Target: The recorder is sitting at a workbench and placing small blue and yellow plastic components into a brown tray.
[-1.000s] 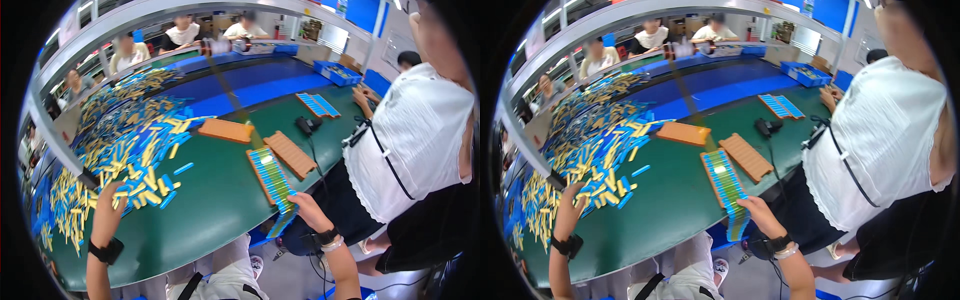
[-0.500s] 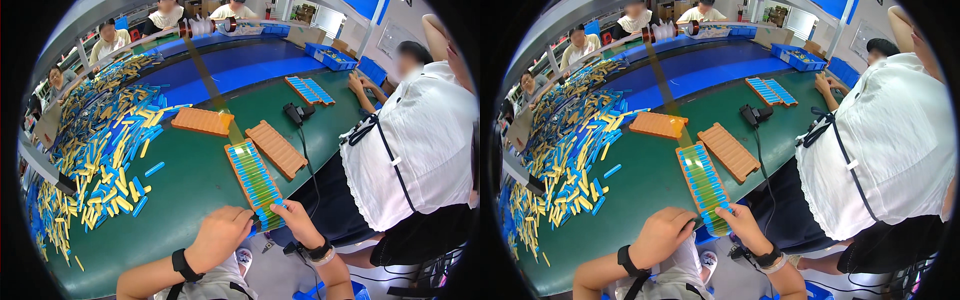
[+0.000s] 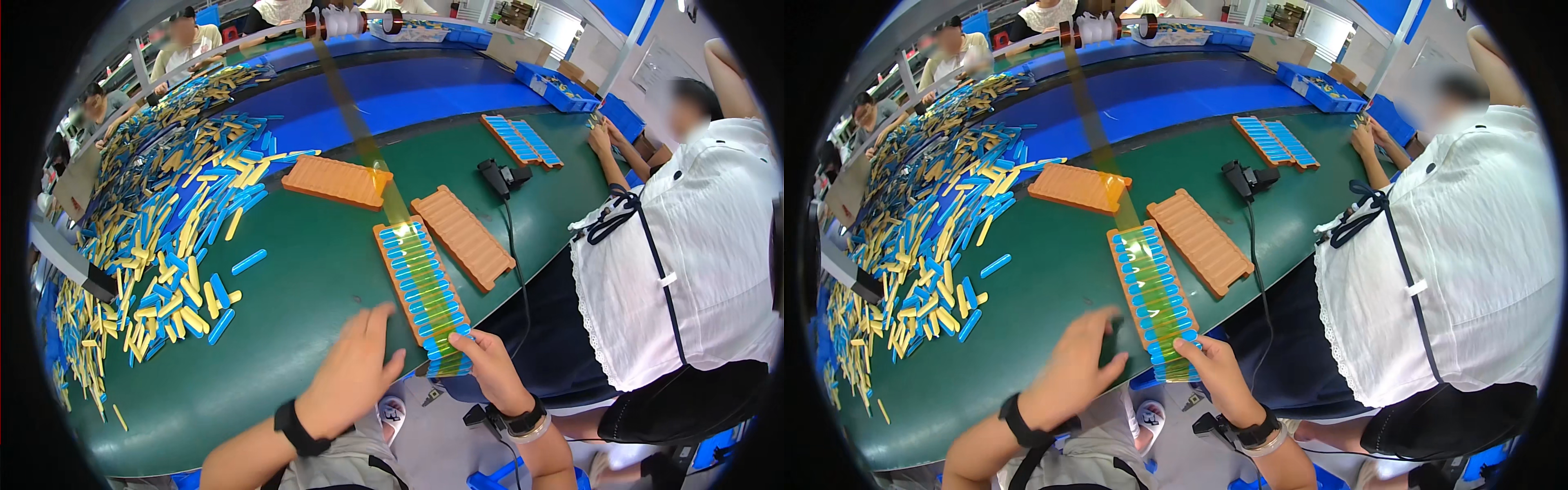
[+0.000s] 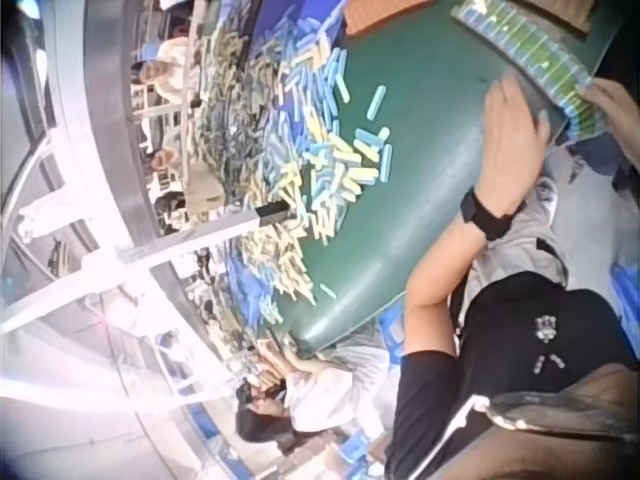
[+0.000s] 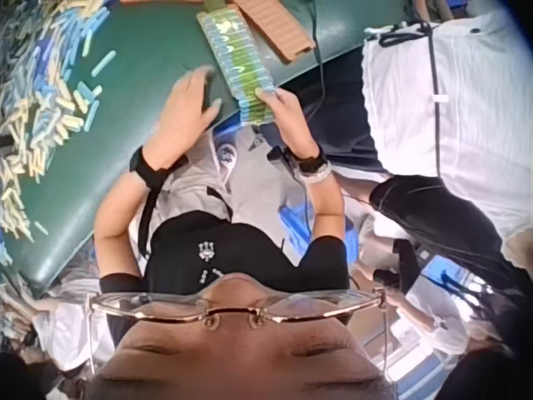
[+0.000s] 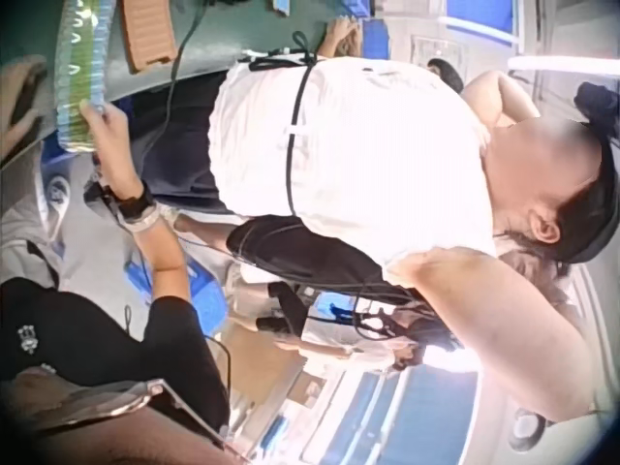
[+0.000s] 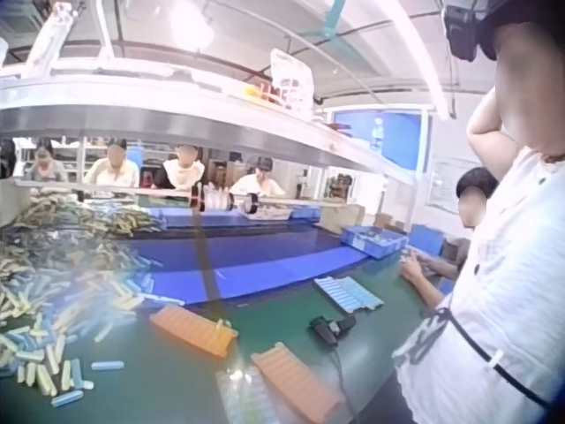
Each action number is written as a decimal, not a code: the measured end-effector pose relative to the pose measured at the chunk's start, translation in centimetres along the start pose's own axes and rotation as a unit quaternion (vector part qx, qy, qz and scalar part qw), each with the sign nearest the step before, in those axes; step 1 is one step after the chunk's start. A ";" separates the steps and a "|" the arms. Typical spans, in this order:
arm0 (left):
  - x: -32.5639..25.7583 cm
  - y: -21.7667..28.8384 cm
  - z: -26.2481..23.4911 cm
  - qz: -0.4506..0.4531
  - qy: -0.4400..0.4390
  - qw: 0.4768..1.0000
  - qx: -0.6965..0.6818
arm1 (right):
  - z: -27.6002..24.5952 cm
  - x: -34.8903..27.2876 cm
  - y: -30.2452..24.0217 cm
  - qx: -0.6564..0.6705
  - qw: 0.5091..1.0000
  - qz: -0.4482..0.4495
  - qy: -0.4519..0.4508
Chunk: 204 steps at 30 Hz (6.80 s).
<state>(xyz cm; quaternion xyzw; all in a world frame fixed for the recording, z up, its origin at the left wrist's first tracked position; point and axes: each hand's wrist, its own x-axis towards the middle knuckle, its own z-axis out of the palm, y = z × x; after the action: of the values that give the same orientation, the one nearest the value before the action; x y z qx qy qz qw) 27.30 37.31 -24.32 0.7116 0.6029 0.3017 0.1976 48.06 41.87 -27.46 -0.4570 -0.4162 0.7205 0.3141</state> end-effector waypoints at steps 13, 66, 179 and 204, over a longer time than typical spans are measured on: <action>10.9 -7.4 -0.5 0.061 -0.036 0.996 0.056 | -1.8 0.1 0.8 0.005 0.999 -0.047 0.018; 11.4 -6.9 0.5 -0.009 -0.040 0.999 -0.016 | -2.0 -3.1 -1.1 -0.058 0.998 -0.017 -0.015; 21.8 -10.7 1.1 -0.103 0.142 0.960 -0.217 | -0.6 -1.8 1.7 -0.069 0.991 0.007 0.110; 21.4 -10.6 1.6 -0.039 0.166 0.976 -0.134 | 0.2 -1.8 1.9 -0.124 0.979 -0.052 0.153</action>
<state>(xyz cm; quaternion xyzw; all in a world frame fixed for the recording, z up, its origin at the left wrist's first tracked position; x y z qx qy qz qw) 22.53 60.43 -28.25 0.5948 0.6084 0.4857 0.2004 48.48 39.41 -28.39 -0.5746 -0.4727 0.5678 0.3522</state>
